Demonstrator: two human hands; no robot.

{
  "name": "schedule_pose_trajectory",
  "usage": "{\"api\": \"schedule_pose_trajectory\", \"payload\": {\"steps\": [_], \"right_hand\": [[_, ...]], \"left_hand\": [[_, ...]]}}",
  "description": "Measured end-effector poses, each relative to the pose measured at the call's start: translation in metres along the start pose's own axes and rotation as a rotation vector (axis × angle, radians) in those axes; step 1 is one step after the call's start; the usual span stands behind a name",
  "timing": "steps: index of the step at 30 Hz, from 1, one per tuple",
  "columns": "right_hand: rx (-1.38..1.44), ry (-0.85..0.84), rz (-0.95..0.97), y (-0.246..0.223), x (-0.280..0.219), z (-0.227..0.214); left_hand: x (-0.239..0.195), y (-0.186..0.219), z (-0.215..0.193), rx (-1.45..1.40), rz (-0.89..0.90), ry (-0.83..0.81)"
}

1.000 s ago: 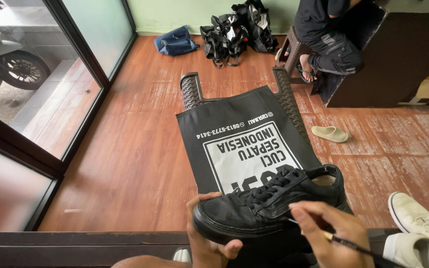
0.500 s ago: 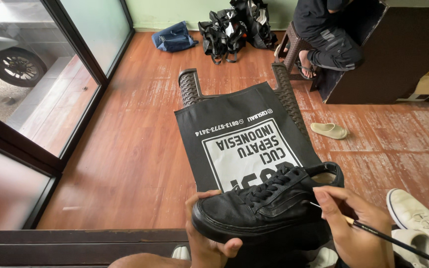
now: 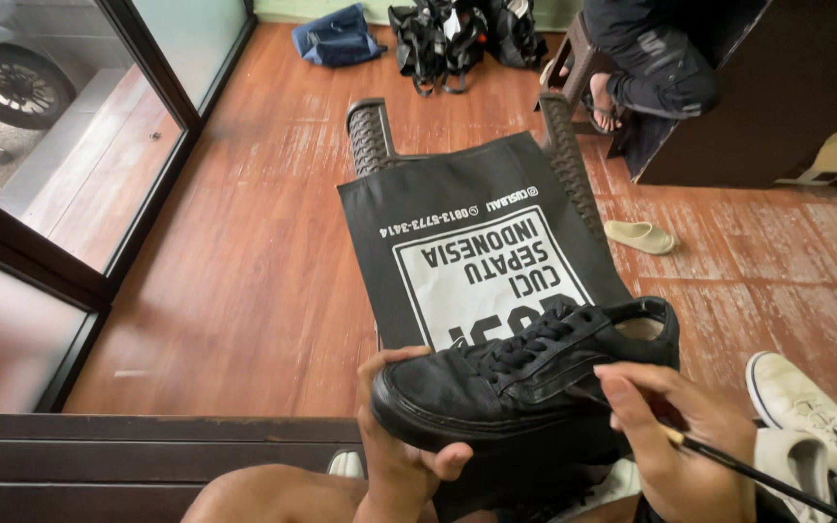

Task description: The person holds a black sneaker and uses a small brush to scrub the upper surface and toe area. They rotate the shoe to access different sides while continuing to brush the exterior.

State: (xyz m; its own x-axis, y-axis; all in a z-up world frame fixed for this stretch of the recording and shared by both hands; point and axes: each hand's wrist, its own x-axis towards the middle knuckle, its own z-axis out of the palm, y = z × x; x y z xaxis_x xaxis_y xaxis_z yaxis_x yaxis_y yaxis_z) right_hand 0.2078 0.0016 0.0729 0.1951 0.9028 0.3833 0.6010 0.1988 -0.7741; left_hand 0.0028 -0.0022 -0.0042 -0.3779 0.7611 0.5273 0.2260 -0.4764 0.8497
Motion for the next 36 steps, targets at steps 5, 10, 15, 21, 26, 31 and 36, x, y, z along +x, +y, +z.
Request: {"api": "schedule_pose_trajectory", "payload": {"steps": [5,10,15,21,26,31,36], "right_hand": [[-0.064,0.040,0.055,-0.002,0.010,-0.006],[-0.084,0.010,-0.140,-0.005,-0.007,0.000],[-0.182,0.017,-0.055,-0.004,0.001,0.000],[-0.114,0.050,-0.003,-0.009,-0.010,0.000],[-0.227,0.052,0.056,-0.003,0.004,-0.006],[-0.047,0.232,0.012,0.060,0.033,-0.022],[0.063,0.048,0.341,0.046,0.046,-0.012]], "left_hand": [[-0.003,0.000,-0.002,0.064,-0.042,-0.030],[-0.003,-0.002,-0.001,0.059,-0.014,-0.008],[-0.003,-0.002,-0.001,0.083,-0.010,-0.012],[-0.003,-0.001,-0.001,0.092,-0.020,-0.021],[-0.002,0.001,-0.001,0.040,-0.028,-0.023],[-0.006,-0.001,-0.001,0.034,0.010,0.004],[-0.024,0.002,0.004,0.208,0.241,0.085]]}}
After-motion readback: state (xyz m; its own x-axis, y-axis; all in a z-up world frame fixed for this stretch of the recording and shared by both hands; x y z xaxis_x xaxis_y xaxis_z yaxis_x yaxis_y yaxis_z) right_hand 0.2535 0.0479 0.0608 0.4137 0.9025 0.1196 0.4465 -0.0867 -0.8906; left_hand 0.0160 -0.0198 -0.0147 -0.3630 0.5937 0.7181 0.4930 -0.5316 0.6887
